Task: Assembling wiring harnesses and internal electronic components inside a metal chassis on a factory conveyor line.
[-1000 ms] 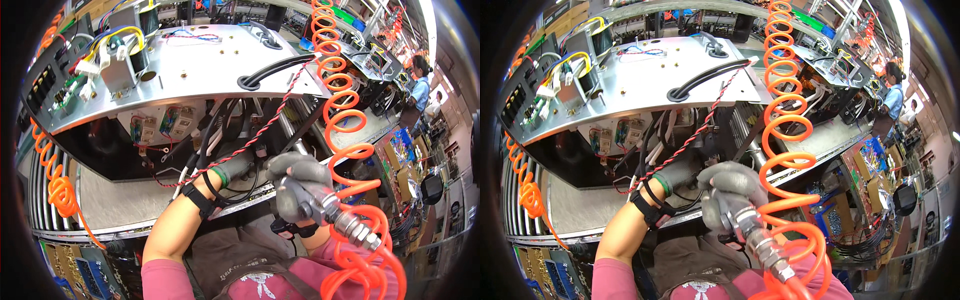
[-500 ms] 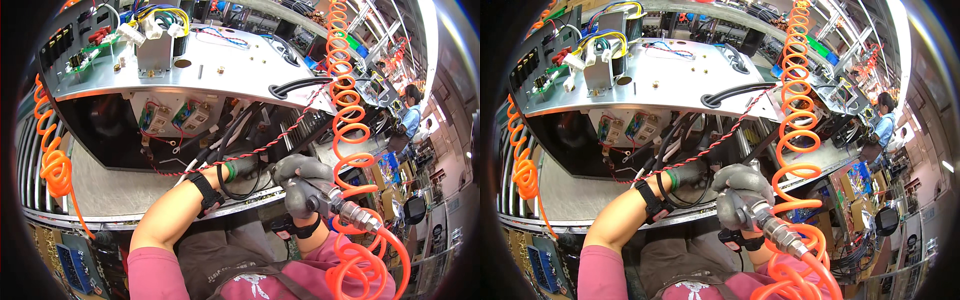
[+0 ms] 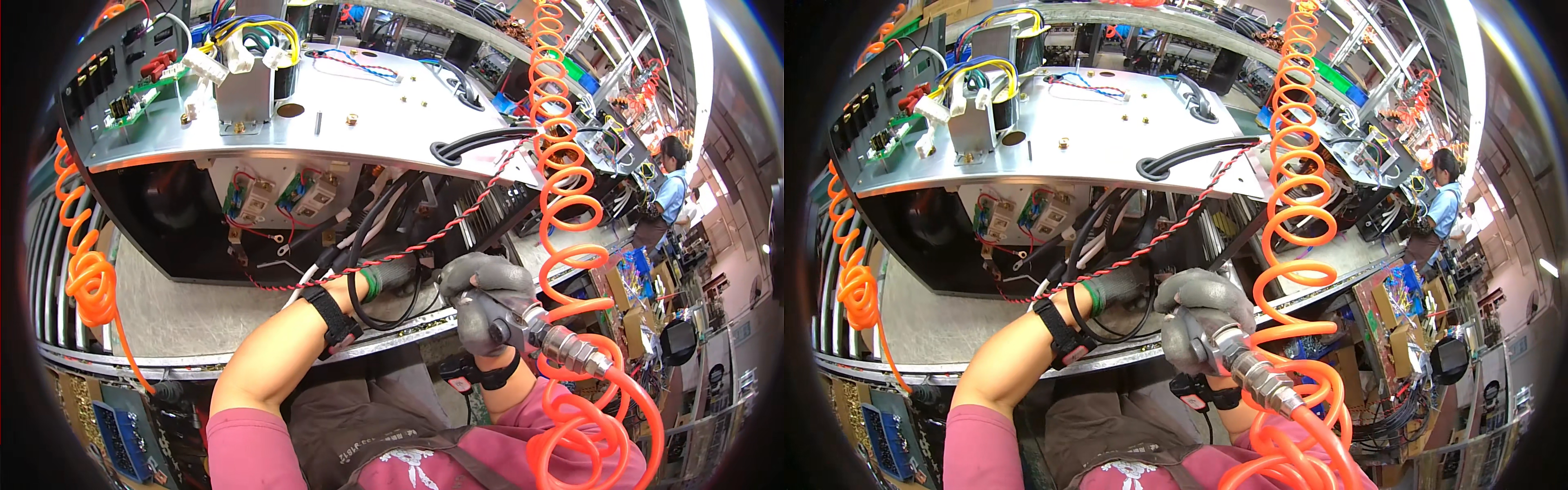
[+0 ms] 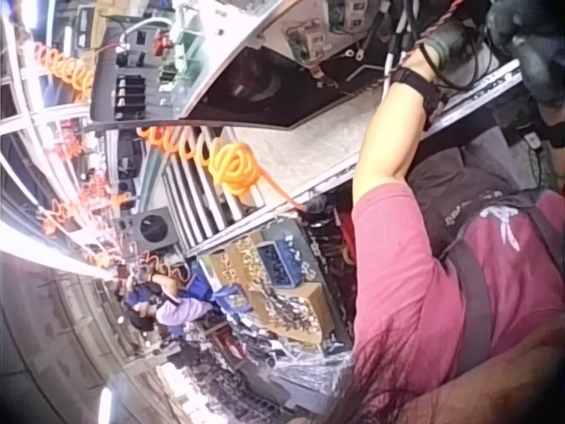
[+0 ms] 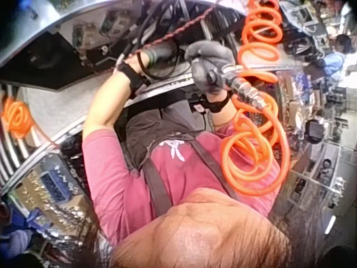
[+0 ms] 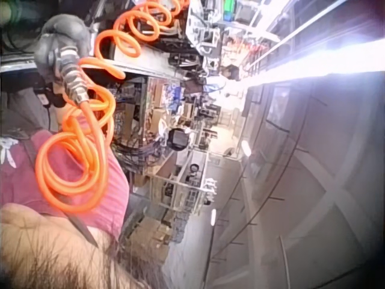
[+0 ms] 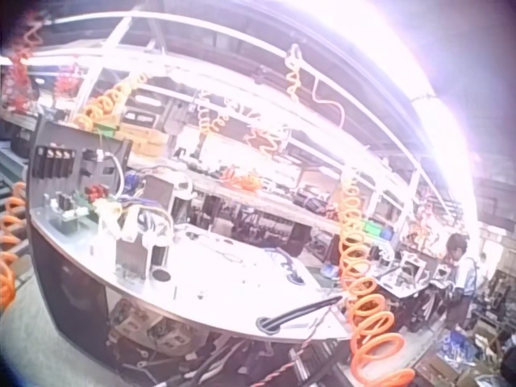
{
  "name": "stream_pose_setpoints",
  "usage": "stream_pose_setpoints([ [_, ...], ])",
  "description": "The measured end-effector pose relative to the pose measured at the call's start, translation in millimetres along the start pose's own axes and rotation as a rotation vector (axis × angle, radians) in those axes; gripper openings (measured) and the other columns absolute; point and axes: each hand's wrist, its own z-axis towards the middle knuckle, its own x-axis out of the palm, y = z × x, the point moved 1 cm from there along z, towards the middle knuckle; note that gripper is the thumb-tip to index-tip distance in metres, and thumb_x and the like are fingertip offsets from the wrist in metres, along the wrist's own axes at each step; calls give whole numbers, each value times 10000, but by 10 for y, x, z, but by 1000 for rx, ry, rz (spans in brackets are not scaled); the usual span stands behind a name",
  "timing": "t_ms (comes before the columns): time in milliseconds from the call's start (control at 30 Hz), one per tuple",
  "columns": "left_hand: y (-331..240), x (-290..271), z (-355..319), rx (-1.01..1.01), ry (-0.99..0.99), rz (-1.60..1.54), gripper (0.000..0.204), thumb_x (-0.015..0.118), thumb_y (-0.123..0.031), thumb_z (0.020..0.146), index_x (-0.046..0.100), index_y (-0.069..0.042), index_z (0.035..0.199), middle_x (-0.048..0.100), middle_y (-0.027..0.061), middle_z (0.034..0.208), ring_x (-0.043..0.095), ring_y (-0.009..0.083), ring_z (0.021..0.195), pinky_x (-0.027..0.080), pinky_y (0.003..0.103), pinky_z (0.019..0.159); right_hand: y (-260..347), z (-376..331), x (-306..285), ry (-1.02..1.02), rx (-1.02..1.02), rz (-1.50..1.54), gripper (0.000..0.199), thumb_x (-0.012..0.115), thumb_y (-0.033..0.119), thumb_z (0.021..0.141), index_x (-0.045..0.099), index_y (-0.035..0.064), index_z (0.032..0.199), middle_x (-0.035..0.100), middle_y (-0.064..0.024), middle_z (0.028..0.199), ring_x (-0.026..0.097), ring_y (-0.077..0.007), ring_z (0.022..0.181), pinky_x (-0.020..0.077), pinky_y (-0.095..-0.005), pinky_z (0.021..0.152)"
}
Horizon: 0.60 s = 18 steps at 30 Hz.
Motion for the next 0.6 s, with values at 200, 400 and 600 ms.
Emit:
stream_pose_setpoints([
  [200,-1,9,-12,89,-2,-44,192,470,-132,947,630,-27,962,609,95,716,604,209,596,450,367,494,69,62,42,-30,9,-70,287,676,122,856,471,75,1051,584,-153,816,568,-212,639,495,-320,536],
  [400,-162,25,-182,267,-189,36,202,516,-164,911,626,-20,1002,632,134,775,634,265,677,476,408,574,448,163,-145,-257,-249,170,276,619,103,868,462,66,1091,540,-135,731,472,-190,451,436,-327,436],
  [600,-178,99,-369,587,-519,259,255,562,-196,874,621,-13,1043,656,172,833,665,322,758,502,448,653,625,-222,-477,-697,280,290,272,520,237,840,495,78,1059,550,-102,783,502,-191,543,479,-387,582],
])
